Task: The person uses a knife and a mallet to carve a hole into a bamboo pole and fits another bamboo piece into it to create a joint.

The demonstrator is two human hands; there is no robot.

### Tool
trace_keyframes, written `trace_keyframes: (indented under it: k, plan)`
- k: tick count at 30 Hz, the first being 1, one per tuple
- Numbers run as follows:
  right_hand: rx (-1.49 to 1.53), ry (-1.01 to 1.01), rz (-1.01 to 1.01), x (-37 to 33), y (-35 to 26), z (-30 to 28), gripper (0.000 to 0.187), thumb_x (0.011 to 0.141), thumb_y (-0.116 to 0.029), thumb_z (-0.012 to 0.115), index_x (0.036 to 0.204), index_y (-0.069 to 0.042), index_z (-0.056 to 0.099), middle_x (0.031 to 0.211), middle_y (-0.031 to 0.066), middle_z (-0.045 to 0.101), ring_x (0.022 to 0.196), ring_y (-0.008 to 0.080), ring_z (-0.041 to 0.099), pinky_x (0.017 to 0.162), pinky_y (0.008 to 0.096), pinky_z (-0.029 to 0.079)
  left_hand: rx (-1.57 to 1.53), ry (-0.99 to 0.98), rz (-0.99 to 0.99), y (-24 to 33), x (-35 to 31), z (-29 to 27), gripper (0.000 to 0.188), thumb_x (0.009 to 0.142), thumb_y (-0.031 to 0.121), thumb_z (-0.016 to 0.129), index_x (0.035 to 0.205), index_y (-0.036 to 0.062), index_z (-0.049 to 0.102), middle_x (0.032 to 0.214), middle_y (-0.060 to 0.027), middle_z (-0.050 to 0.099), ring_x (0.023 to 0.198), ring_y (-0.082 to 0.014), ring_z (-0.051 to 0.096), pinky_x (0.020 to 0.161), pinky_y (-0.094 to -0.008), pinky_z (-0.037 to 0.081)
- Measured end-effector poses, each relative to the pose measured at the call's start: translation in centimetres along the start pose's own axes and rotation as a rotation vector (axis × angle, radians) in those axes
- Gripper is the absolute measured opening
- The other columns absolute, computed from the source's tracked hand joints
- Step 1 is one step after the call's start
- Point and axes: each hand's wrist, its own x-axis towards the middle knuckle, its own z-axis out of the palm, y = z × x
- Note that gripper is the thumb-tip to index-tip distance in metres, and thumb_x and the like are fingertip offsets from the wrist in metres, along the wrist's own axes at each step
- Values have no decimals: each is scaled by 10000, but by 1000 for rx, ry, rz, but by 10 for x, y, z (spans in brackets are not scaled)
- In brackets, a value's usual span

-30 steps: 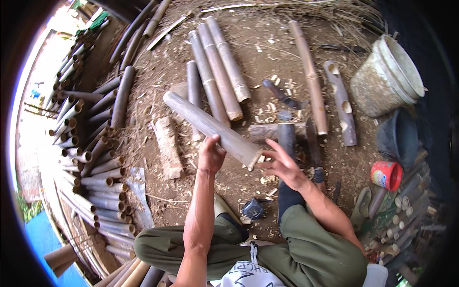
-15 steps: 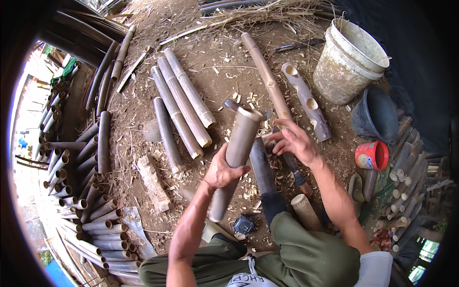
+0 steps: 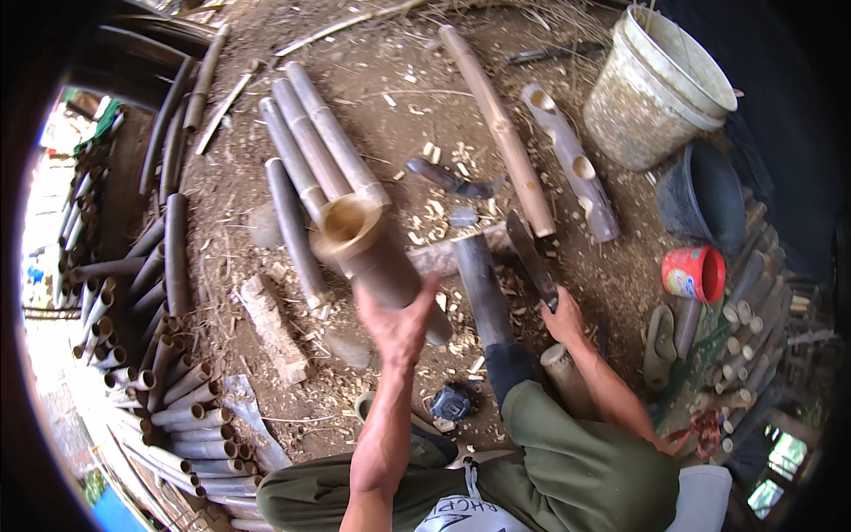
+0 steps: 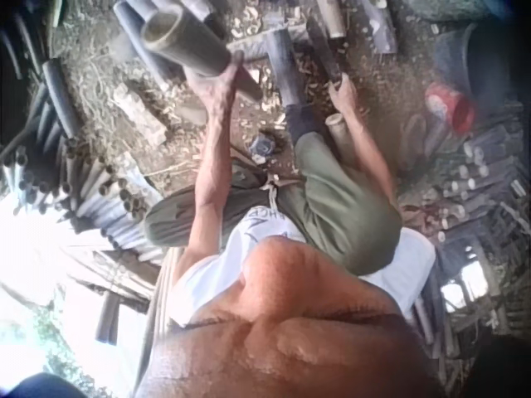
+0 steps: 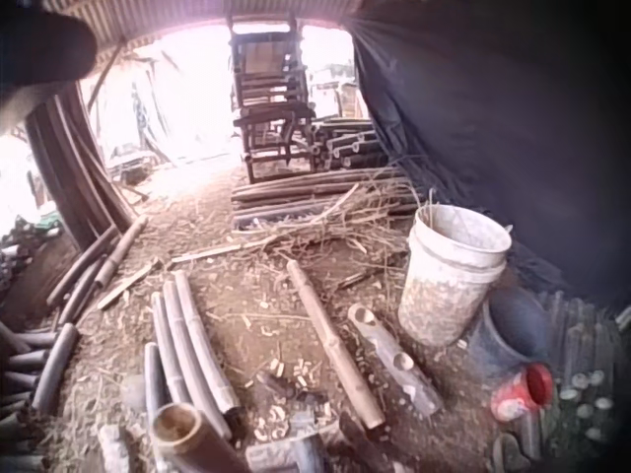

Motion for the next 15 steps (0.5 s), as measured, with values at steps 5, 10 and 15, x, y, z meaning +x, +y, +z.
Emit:
trace_keyframes:
  k: [5, 10, 15]
  plan:
    - [79, 37, 10, -14, -28, -32, 497, 808, -120, 647, 1281, -2, 550, 1023, 196, 668, 959, 349, 655, 855, 405, 503, -294, 110, 217, 61, -26, -6, 755, 772, 166, 791, 1368, 41, 343, 1114, -135, 586, 1049, -275, 597, 1001, -442, 460]
    - [278, 69, -3, -19, -37, -71, 406, 845, -168, 653, 1201, 21, 611, 739, 59, 597, 646, 135, 563, 615, 305, 470, -292, -14, 303, 61, -45, 1, 749, 757, 274, 831, 1333, 118, 377, 1125, -94, 545, 1067, -257, 569, 1023, -471, 434]
    - [452, 42, 16, -17, -42, -99, 380, 871, -73, 635, 1240, 7, 597, 773, -6, 567, 653, 68, 511, 581, 245, 432, -234, -57, 211, 60, -59, -4, 765, 715, 322, 883, 1291, 175, 403, 1118, -47, 538, 1079, -227, 554, 1053, -469, 406]
